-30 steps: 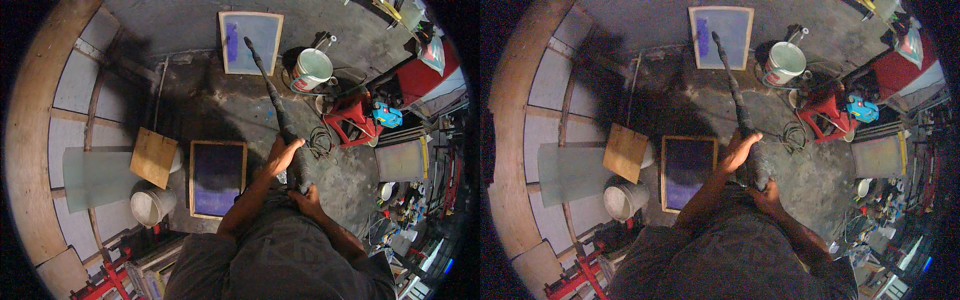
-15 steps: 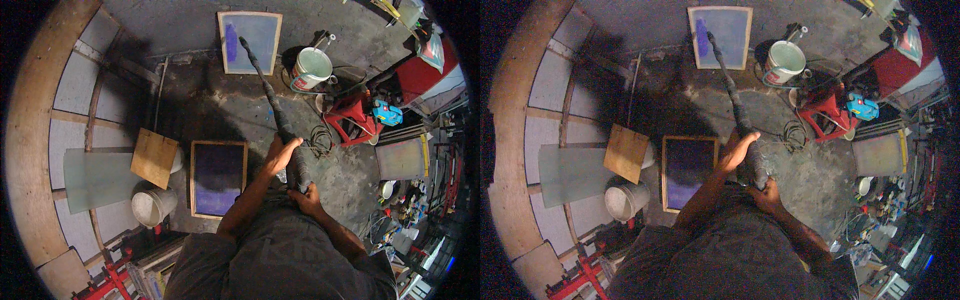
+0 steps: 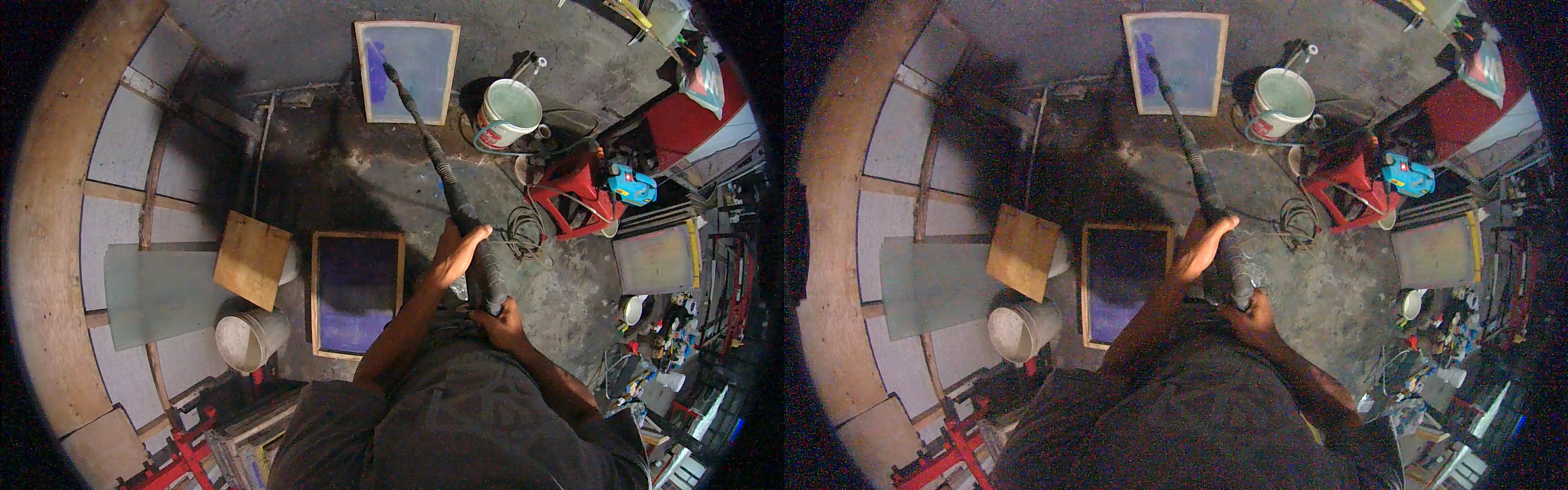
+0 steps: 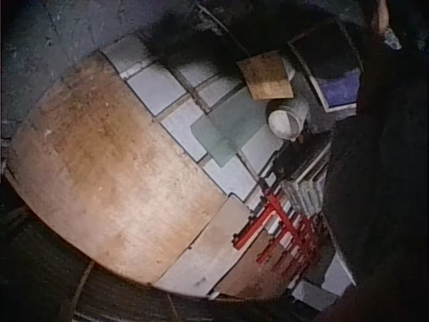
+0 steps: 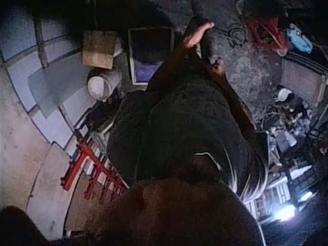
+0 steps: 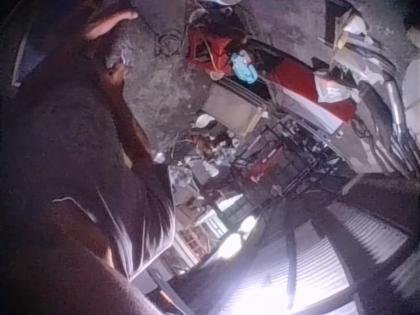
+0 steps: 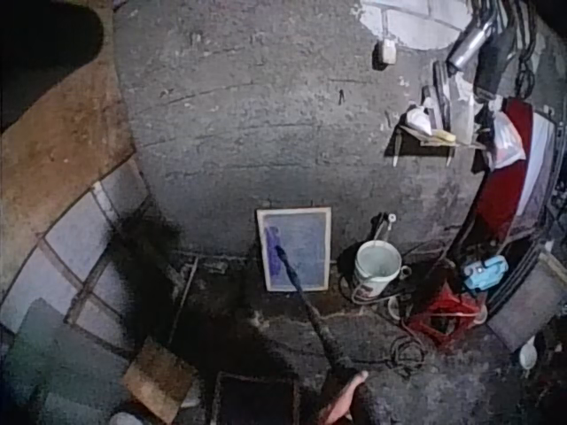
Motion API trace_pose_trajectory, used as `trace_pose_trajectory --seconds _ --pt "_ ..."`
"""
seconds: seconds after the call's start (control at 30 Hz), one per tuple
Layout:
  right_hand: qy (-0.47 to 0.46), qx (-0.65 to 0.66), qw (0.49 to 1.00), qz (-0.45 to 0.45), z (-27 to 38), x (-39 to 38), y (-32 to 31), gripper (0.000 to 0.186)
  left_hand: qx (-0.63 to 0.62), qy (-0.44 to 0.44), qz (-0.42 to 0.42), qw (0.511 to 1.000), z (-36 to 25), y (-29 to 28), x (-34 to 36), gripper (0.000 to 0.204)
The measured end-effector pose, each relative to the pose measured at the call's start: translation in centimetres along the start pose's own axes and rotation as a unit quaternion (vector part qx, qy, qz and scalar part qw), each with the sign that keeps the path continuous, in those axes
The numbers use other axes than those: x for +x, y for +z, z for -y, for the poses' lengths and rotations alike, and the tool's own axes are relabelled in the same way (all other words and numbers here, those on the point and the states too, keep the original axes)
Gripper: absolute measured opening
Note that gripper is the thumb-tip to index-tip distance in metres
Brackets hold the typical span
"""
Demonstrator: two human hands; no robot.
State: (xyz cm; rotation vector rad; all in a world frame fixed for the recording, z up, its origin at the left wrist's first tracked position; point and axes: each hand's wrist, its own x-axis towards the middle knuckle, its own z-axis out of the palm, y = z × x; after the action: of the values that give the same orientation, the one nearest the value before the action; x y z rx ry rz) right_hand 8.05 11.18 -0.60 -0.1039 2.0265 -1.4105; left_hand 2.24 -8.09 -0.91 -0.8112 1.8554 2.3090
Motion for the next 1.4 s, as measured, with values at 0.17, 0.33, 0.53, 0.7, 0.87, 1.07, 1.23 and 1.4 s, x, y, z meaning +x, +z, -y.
trace_pose_trajectory --seconds 0.17,0.33,0.53,0.7,0.87,1.07,1.23,1.4 --pt "0.018 -0.007 1.0 -0.024 -0.3 0.0 0.2 0.013 -0.013 0.005 0.01 1.0 0.4 -0.1 0.2 0.075" --pt "0.018 0.006 1.0 -0.008 0.6 -0.1 0.3 0.014 -0.022 0.004 0.016 1.0 -0.4 -0.1 -0.1 0.075" --pt "0.031 0.043 0.999 -0.006 0.8 -0.3 0.4 0.014 -0.013 -0.014 0.014 1.0 0.6 -0.1 0.3 0.076" --pt "0.086 -0.003 0.995 0.04 0.7 -0.1 -0.4 0.04 -0.023 -0.006 0.032 0.999 0.7 0.3 0.8 0.075" --pt "0.048 0.021 0.998 0.038 0.9 -0.5 -0.3 0.038 -0.001 -0.009 0.023 1.0 -0.4 0.2 0.0 0.072" --pt "0.034 -0.002 0.999 0.031 2.3 -0.4 -0.1 0.026 -0.016 -0.005 0.038 0.999 0.9 0.5 0.8 0.069" --pt "0.045 -0.011 0.998 -0.03 1.4 -1.2 0.1 0.03 -0.016 0.007 0.01 1.0 0.1 0.9 -0.2 0.064" --pt "0.03 -0.031 0.999 -0.012 1.9 -0.6 -0.1 0.027 -0.007 0.006 -0.019 1.0 0.2 1.2 -0.2 0.05"
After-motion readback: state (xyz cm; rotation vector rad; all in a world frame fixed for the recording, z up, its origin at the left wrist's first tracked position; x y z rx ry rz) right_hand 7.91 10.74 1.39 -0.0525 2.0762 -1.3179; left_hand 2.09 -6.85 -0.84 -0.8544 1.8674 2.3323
